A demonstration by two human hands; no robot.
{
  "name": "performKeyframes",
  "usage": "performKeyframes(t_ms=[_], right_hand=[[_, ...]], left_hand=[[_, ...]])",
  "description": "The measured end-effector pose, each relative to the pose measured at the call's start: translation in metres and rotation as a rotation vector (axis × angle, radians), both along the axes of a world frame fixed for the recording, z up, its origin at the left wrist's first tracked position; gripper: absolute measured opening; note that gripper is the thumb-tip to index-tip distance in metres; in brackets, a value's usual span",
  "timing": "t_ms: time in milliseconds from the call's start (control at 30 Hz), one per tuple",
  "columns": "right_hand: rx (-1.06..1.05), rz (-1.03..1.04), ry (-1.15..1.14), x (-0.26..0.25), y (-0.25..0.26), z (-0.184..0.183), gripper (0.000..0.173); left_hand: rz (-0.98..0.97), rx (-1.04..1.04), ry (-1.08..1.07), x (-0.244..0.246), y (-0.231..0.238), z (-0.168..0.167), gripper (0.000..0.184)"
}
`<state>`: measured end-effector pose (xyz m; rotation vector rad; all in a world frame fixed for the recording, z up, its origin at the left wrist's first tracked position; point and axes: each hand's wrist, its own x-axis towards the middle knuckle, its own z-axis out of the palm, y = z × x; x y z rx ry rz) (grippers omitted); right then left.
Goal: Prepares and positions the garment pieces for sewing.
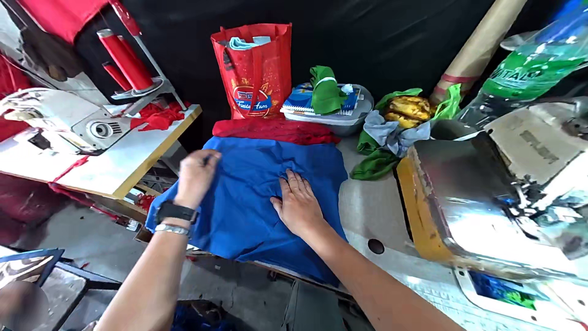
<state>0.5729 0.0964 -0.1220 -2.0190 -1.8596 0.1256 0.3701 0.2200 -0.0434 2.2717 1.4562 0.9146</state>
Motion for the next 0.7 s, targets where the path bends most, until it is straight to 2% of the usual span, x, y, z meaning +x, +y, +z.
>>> performKeyframes(t_ms=[100, 200, 300, 367, 400, 433, 500, 533, 600, 633, 667, 700], right_hand=[[0.016, -0.025, 0.001, -0.001, 0.000, -0.001, 0.063], [-0.024, -0.020, -0.009, -0.001, 0.000, 0.002, 0.063], [-0.045, -0.001, 0.018, 0.001, 0.001, 0.004, 0.063], [-0.121, 0.020, 0.069, 0.004, 0.001, 0.018, 0.062], [-0.180, 0.026, 0.087, 0.005, 0.001, 0.028, 0.063], [-0.231, 0.030, 0.090, 0.006, 0.003, 0.037, 0.062], [-0.263, 0.029, 0.054, 0.004, 0.013, 0.051, 0.054], [-0.192, 0.031, 0.043, 0.003, 0.017, 0.053, 0.045], [0.045, 0.067, 0.058, 0.001, 0.030, 0.045, 0.026], [0.143, 0.099, 0.093, 0.003, 0.037, 0.037, 0.024], [0.208, 0.132, 0.146, 0.005, 0.043, 0.027, 0.024], [0.232, 0.151, 0.205, 0.008, 0.048, 0.015, 0.026]], left_hand=[[0.155, 0.173, -0.088, -0.030, -0.006, 0.023, 0.038], [0.019, 0.385, -0.116, -0.018, -0.052, 0.036, 0.035], [-0.194, 0.330, 0.223, 0.011, -0.116, 0.015, 0.023], [-0.267, 0.050, 0.472, 0.018, -0.134, -0.011, 0.023], [-0.278, -0.124, 0.549, 0.019, -0.135, -0.017, 0.031], [-0.277, -0.191, 0.562, 0.019, -0.134, -0.023, 0.038], [-0.250, -0.100, 0.491, 0.016, -0.127, -0.030, 0.045], [-0.231, -0.027, 0.447, 0.016, -0.122, -0.031, 0.045], [-0.218, 0.096, 0.327, 0.024, -0.108, -0.028, 0.030], [-0.238, 0.126, 0.276, 0.030, -0.096, -0.026, 0.020], [-0.276, 0.155, 0.236, 0.035, -0.079, -0.027, 0.018], [-0.339, 0.174, 0.222, 0.038, -0.059, -0.031, 0.025]])
